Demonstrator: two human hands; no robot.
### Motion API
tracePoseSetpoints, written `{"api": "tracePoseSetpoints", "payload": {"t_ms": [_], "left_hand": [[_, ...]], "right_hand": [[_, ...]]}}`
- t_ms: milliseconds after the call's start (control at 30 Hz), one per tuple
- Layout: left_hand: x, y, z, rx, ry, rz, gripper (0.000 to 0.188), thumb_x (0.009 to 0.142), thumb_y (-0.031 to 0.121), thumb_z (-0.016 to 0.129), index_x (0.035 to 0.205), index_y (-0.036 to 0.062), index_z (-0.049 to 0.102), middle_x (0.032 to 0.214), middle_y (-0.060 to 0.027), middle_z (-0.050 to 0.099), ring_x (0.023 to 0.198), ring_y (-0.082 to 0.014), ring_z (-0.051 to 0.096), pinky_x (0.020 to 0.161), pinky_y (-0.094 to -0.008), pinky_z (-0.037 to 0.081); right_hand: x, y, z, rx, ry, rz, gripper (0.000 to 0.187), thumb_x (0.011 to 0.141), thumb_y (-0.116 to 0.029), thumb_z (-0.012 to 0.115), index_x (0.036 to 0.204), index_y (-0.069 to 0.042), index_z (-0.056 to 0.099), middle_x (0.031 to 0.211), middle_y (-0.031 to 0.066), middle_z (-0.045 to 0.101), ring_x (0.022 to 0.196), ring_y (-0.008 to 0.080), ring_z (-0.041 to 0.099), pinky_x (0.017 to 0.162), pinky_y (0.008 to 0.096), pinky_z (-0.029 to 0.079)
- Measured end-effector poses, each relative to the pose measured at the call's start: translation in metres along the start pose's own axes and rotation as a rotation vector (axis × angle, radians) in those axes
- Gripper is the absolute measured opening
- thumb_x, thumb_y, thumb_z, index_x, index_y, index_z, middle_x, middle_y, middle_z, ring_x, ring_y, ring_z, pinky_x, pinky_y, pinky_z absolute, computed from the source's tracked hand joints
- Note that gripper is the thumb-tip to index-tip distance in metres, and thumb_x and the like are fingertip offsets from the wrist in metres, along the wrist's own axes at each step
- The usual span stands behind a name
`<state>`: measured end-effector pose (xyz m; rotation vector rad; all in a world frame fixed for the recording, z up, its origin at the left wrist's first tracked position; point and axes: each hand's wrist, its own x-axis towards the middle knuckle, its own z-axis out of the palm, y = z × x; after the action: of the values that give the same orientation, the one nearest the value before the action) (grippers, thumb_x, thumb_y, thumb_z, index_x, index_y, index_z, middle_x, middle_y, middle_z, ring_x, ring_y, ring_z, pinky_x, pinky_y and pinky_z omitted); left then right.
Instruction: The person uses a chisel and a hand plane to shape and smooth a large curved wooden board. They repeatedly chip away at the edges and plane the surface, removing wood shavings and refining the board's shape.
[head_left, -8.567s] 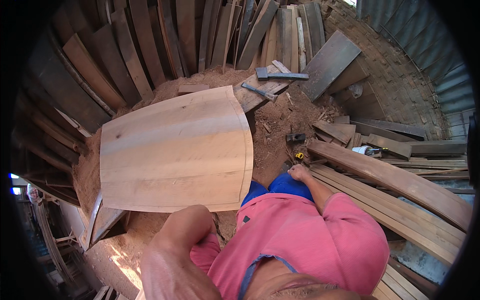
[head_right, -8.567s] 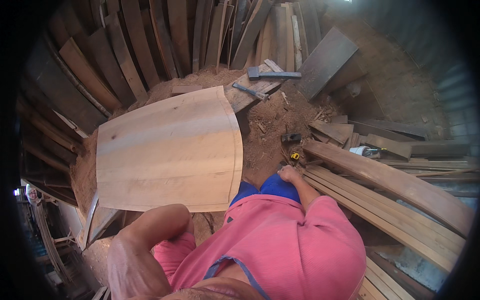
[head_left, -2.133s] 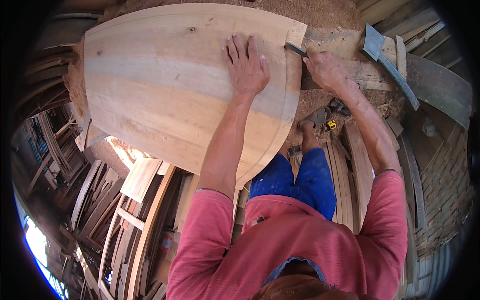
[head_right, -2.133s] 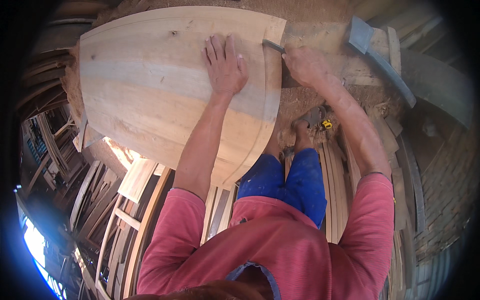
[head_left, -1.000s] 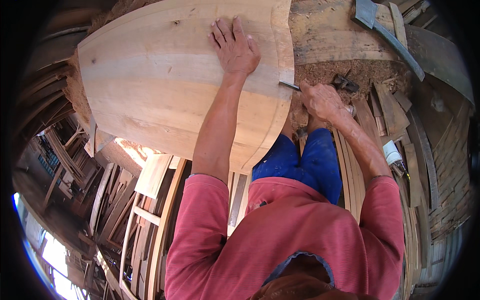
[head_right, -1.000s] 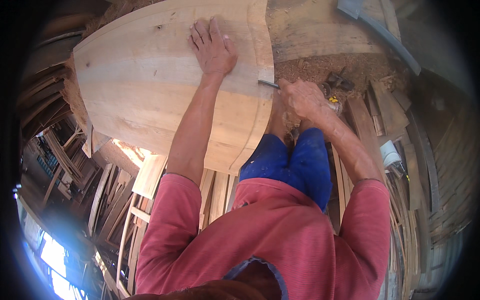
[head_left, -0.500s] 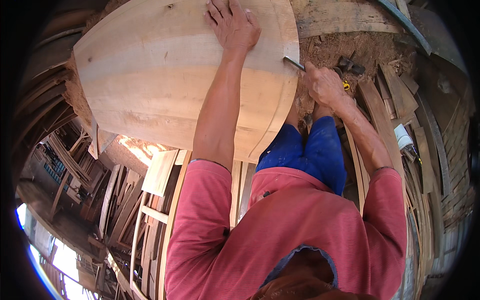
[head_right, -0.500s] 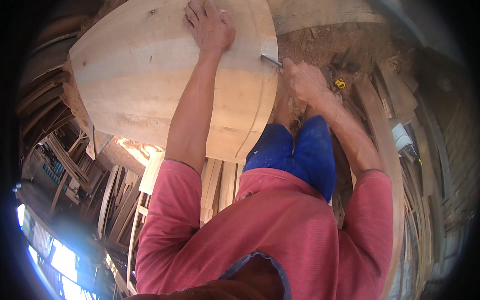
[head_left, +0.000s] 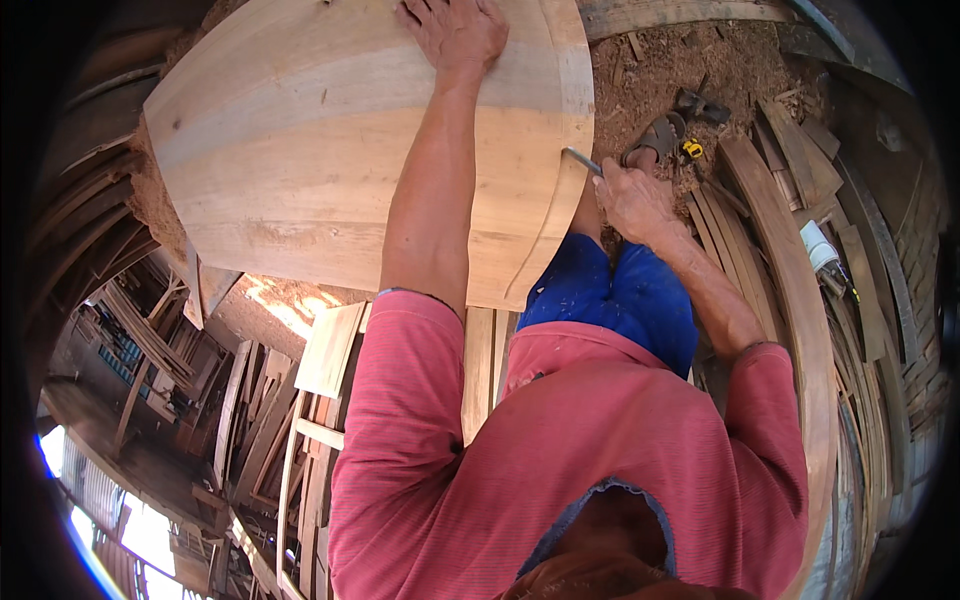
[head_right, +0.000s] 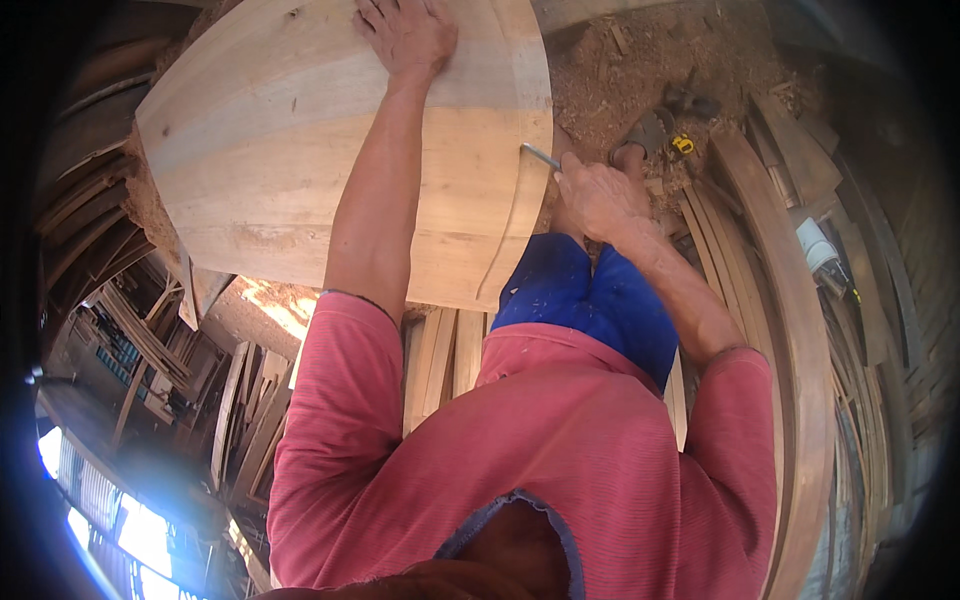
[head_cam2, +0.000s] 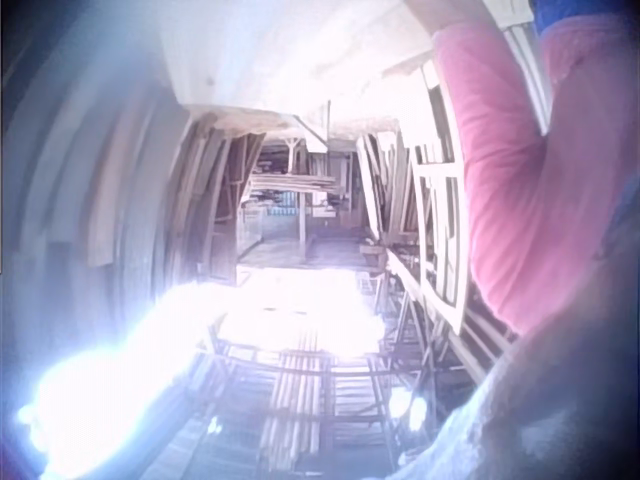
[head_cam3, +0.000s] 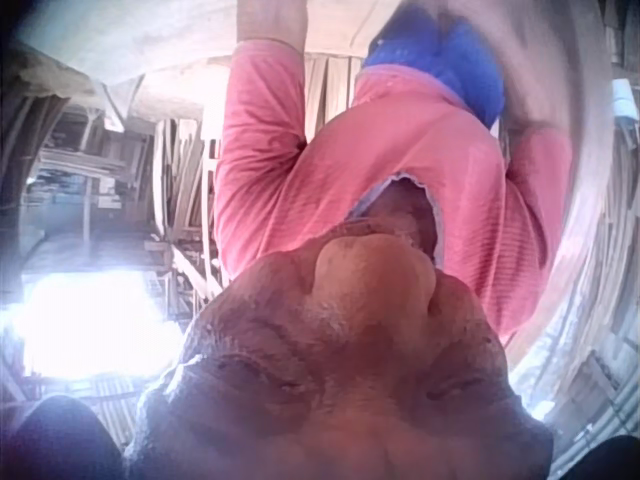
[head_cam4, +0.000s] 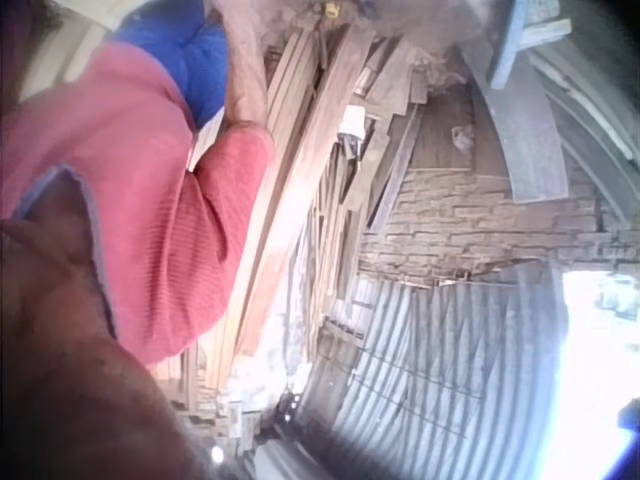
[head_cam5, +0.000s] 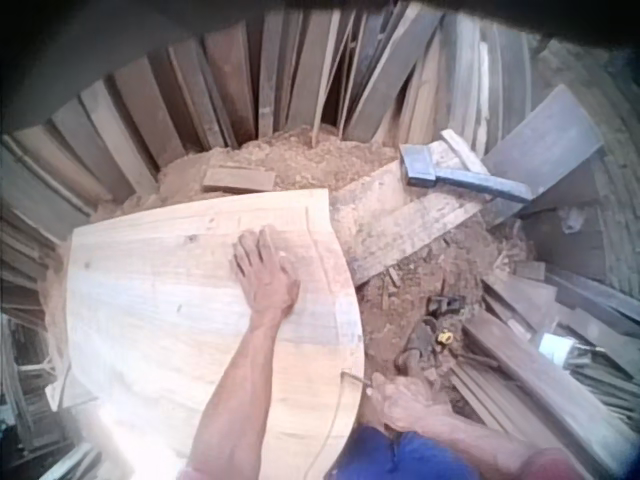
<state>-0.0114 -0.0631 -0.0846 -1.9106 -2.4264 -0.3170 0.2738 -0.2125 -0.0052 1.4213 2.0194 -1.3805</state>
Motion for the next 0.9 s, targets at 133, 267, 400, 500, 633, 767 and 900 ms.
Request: {"api": "tracePoseSetpoints", "payload": {"t_ms": [133, 267, 400, 500, 633, 767, 900], "left_hand": [[0.0, 0.005, -0.003, -0.048, -0.01, 0.029, 0.069, 0.101, 0.032, 0.056, 0.163, 0.0055, 0.04, 0.167, -0.0321, 0.035, 0.156, -0.0515, 0.028, 0.128, -0.0653, 0.019], [-0.003, -0.005, 0.001, -0.052, -0.05, -0.014, 0.071, 0.102, 0.033, 0.054, 0.165, 0.0065, 0.037, 0.169, -0.0312, 0.031, 0.158, -0.0505, 0.023, 0.129, -0.0641, 0.016], [-0.002, -0.005, 0.002, -0.133, -0.086, -0.005, 0.068, 0.106, 0.036, 0.047, 0.165, 0.0054, 0.035, 0.171, -0.0311, 0.024, 0.161, -0.0488, 0.015, 0.131, -0.0619, 0.007], [0.0, -0.003, -0.001, -0.099, -0.088, 0.006, 0.067, 0.106, 0.037, 0.047, 0.165, 0.0063, 0.036, 0.171, -0.0298, 0.026, 0.161, -0.0484, 0.017, 0.131, -0.0611, 0.009], [-0.002, -0.01, 0.0, -0.043, -0.098, -0.008, 0.071, 0.105, 0.042, 0.05, 0.165, 0.0074, 0.035, 0.17, -0.0292, 0.027, 0.16, -0.0484, 0.019, 0.13, -0.0612, 0.011], [0.0, 0.001, -0.009, -0.034, -0.135, 0.005, 0.082, 0.103, 0.052, 0.053, 0.167, 0.006, 0.031, 0.172, -0.0274, 0.024, 0.161, -0.0471, 0.014, 0.13, -0.0606, 0.009], [0.001, 0.005, -0.011, 0.004, -0.173, -0.013, 0.086, 0.103, 0.057, 0.053, 0.167, 0.0042, 0.029, 0.174, -0.0257, 0.022, 0.163, -0.0454, 0.01, 0.131, -0.0597, 0.007]], "right_hand": [[-0.055, -0.005, 0.057, -0.053, -0.362, -0.148, 0.028, 0.108, -0.03, 0.055, 0.107, -0.003, 0.063, 0.088, 0.0253, 0.073, 0.09, 0.0495, 0.071, 0.083, 0.0601, 0.054], [-0.064, 0.001, 0.057, 0.164, -0.278, -0.063, 0.03, 0.107, -0.03, 0.059, 0.109, -0.001, 0.066, 0.096, 0.0281, 0.073, 0.097, 0.0503, 0.069, 0.086, 0.0594, 0.051], [-0.055, 0.033, 0.029, 0.344, 0.153, 0.056, 0.029, 0.105, -0.025, 0.061, 0.116, 0.002, 0.063, 0.102, 0.0314, 0.071, 0.101, 0.0542, 0.065, 0.086, 0.0603, 0.049], [-0.04, 0.059, -0.002, 0.306, 0.432, 0.036, 0.031, 0.102, -0.017, 0.061, 0.127, 0.002, 0.061, 0.105, 0.0324, 0.07, 0.103, 0.0544, 0.065, 0.089, 0.0595, 0.049], [-0.02, 0.07, -0.051, 0.291, 0.567, 0.036, 0.051, 0.099, -0.006, 0.058, 0.149, 0.002, 0.052, 0.122, 0.0304, 0.067, 0.116, 0.0517, 0.063, 0.102, 0.0556, 0.049], [0.022, 0.079, -0.082, 0.127, 0.704, -0.035, 0.063, 0.096, -0.001, 0.056, 0.158, 0.0, 0.047, 0.131, 0.027, 0.065, 0.123, 0.0498, 0.062, 0.108, 0.0554, 0.049], [0.072, 0.056, -0.139, 0.067, 0.687, -0.059, 0.065, 0.094, -0.001, 0.059, 0.158, -0.004, 0.047, 0.13, 0.0245, 0.065, 0.12, 0.0478, 0.062, 0.103, 0.0545, 0.051]]}}
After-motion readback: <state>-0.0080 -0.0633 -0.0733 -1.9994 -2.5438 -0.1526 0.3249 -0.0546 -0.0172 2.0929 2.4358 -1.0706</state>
